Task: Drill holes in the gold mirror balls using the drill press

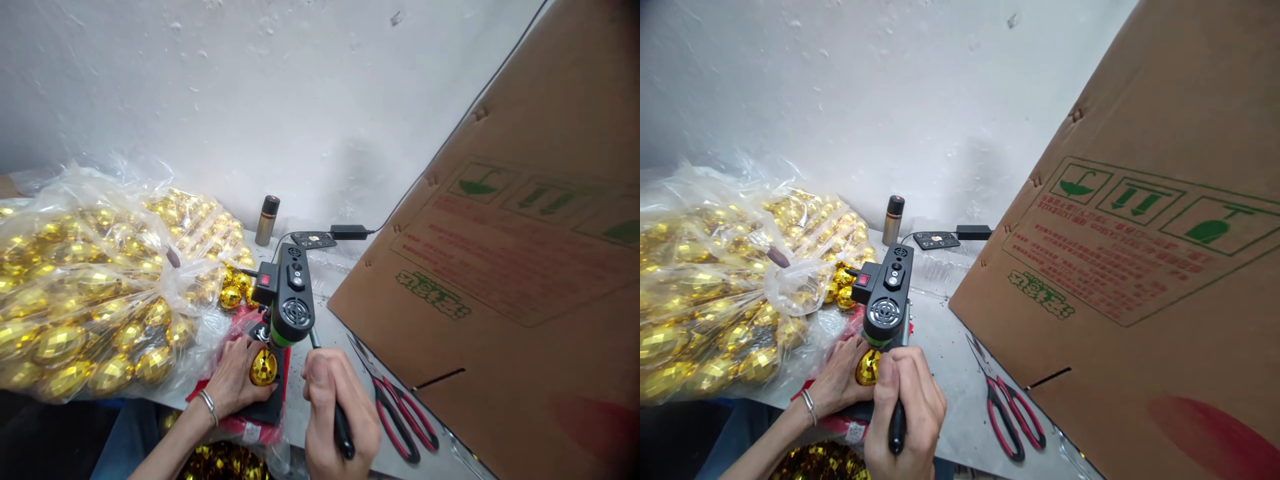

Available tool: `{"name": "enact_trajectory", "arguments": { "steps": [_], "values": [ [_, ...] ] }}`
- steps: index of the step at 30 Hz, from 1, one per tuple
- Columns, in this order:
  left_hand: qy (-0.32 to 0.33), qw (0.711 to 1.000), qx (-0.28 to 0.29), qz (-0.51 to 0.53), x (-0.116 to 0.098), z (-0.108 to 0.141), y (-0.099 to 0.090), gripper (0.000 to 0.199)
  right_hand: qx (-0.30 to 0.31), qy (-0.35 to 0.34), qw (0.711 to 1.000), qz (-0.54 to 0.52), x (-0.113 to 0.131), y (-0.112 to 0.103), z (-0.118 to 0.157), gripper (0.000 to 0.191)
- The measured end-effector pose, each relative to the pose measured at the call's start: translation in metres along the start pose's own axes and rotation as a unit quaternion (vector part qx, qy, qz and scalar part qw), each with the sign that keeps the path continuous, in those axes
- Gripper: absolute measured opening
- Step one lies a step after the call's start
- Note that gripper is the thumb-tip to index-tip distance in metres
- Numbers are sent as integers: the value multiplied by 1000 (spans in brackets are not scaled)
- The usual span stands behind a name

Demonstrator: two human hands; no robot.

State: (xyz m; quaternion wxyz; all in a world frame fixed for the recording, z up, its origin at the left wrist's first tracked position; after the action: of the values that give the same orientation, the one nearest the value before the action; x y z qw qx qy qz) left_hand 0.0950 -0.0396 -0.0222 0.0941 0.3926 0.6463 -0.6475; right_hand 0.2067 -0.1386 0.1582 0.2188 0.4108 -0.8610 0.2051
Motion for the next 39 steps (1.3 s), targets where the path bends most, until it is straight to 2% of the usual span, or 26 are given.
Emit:
{"name": "enact_trajectory", "arguments": {
  "steps": [6, 10, 13, 15, 18, 23, 32, 39],
  "values": [
    [-30, 999, 13, 28, 2, 2, 8, 47, -45, 44, 998, -3, -8, 3, 25, 30],
    [-32, 999, 3, 26, 4, 2, 11, 46, -68, 27, 997, 14, -15, 8, 41, 32],
    [-28, 999, -8, 18, 6, 3, 14, 41, -89, -22, 995, 27, -15, 9, 47, 34],
    [-25, 1000, -9, 15, 6, 3, 15, 39, -98, -16, 995, 29, -16, 8, 48, 34],
    [-22, 1000, -8, 16, 4, 2, 14, 41, -90, 46, 994, 30, -18, 9, 48, 34],
    [-28, 999, 2, 37, 3, 1, 13, 46, -83, 82, 993, 25, -11, 8, 45, 34],
    [-37, 999, -8, 30, 4, 3, 14, 40, -78, 80, 994, 19, -17, 8, 53, 30],
    [-33, 999, -4, 21, 3, 2, 14, 45, -99, 90, 991, 4, -25, 9, 63, 33]
  ]
}}
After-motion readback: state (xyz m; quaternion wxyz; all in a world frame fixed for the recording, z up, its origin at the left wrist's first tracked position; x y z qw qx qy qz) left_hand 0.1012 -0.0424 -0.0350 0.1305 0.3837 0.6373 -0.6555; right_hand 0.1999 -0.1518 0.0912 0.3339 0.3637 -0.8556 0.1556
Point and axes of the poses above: each hand's wrist, its own z-axis away from the middle knuckle, its own y-axis out of the palm, x = y × z, the point moved 7 cm from there along -z, towards the middle knuckle, and after that the axes turned 2 degrees about -x, right-handed, at the moved point
